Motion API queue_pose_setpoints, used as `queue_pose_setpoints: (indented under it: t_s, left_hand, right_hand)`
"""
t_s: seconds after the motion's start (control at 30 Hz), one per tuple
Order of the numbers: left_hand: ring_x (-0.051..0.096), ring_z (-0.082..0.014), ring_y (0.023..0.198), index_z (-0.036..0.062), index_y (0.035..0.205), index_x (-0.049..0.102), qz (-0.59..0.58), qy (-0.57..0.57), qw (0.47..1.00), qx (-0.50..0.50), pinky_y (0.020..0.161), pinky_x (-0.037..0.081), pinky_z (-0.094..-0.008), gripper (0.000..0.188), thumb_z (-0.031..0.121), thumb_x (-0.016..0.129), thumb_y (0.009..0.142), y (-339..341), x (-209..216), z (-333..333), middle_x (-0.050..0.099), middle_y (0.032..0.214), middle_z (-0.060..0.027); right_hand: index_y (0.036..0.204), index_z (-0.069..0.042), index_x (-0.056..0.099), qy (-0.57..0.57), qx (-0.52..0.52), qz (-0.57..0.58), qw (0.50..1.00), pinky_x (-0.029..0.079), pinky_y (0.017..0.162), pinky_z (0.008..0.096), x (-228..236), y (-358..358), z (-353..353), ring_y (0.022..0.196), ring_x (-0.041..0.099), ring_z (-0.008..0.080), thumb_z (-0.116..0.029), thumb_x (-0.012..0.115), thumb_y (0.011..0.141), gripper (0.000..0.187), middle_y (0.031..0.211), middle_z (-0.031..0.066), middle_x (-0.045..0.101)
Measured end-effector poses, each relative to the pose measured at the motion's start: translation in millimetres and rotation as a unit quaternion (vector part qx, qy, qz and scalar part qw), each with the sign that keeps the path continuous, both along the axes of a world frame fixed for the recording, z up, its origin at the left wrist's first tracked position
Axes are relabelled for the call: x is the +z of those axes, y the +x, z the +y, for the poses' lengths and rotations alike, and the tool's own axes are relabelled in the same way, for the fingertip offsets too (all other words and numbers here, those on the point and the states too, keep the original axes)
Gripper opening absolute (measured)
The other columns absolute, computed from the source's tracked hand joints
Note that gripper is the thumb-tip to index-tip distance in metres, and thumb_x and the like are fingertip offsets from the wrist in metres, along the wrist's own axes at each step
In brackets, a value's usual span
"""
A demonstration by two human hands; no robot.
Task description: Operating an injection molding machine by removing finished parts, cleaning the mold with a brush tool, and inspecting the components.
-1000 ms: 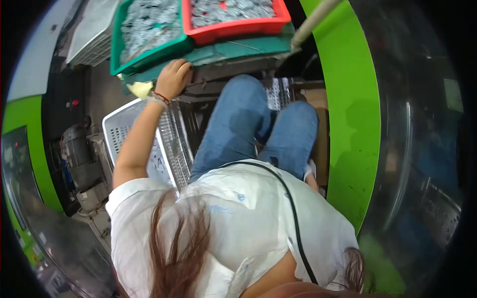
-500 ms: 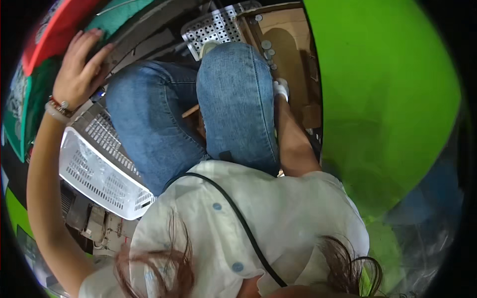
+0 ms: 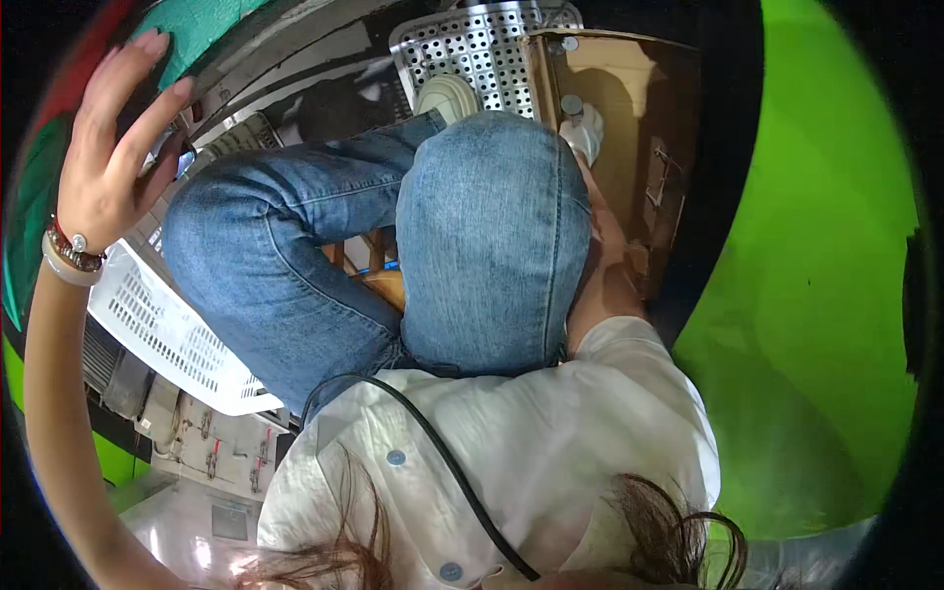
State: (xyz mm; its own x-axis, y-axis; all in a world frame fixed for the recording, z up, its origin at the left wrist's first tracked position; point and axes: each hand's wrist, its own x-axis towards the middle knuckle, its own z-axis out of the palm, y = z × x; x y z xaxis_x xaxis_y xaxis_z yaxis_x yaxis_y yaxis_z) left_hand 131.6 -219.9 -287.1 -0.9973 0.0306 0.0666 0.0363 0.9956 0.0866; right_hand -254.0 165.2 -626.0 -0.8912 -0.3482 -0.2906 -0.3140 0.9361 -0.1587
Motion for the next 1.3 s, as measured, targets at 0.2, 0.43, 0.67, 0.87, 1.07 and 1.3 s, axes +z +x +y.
queue_pose_setpoints:
  t_s: [0.2,0.43,0.67,0.87,1.07,1.3]
  left_hand:
    - [0.046,-0.0413,0.124,0.0083,0.127,0.053,-0.015,-0.011,1.0,-0.003,0.103,0.039,-0.0538,0.074,-0.005,0.072,0.057,-2,0,0,0.046,0.134,-0.022]
    - [0.047,-0.0418,0.123,0.0085,0.127,0.053,-0.009,-0.019,1.0,0.003,0.103,0.039,-0.0541,0.074,-0.006,0.072,0.058,1,-2,1,0.046,0.133,-0.0229]
    - [0.047,-0.0413,0.123,0.008,0.126,0.054,-0.01,-0.026,1.0,0.013,0.103,0.038,-0.0546,0.072,-0.007,0.071,0.058,1,-3,1,0.046,0.134,-0.0228]
    - [0.046,-0.0407,0.124,0.0079,0.126,0.054,-0.001,-0.023,1.0,0.012,0.104,0.038,-0.0548,0.071,-0.006,0.07,0.058,0,-4,2,0.045,0.134,-0.0216]
    - [0.046,-0.04,0.125,0.0088,0.127,0.053,-0.003,-0.026,1.0,0.011,0.104,0.039,-0.0549,0.072,-0.007,0.069,0.059,-1,-3,3,0.045,0.134,-0.0202]
    - [0.046,-0.0393,0.125,0.0096,0.127,0.053,0.022,-0.01,1.0,-0.001,0.103,0.039,-0.0554,0.07,-0.007,0.067,0.059,-6,-3,6,0.046,0.134,-0.0193]
  right_hand:
    - [0.114,-0.012,0.06,0.045,-0.003,-0.05,0.998,0.046,0.08,0.0433,-30,-36,-27,0.098,0.055,0.0336,-0.02,0.059,0.083,0.032,0.112,0.0144,0.057]
    - [0.099,-0.002,0.066,-0.222,-0.323,-0.203,0.898,0.045,0.044,0.0361,-37,-66,15,0.06,0.062,0.0238,-0.004,0.053,0.085,0.019,0.079,0.015,0.063]
    - [0.092,-0.001,0.065,-0.203,-0.312,-0.273,0.887,0.044,0.049,0.0373,-72,-41,48,0.055,0.059,0.0221,-0.012,0.06,0.085,0.014,0.067,0.0115,0.061]
    - [0.098,-0.003,0.066,-0.178,-0.34,-0.328,0.863,0.047,0.054,0.0329,-57,-39,43,0.064,0.06,0.0216,-0.015,0.06,0.086,0.017,0.078,0.0095,0.063]
    - [0.103,-0.005,0.066,-0.143,-0.316,-0.362,0.865,0.049,0.057,0.0291,-56,-48,37,0.071,0.061,0.0208,-0.018,0.061,0.087,0.021,0.089,0.0071,0.064]
    - [0.103,-0.003,0.064,-0.318,-0.283,-0.322,0.846,0.048,0.055,0.0293,-72,-39,47,0.07,0.061,0.018,-0.017,0.064,0.085,0.023,0.09,0.0077,0.064]
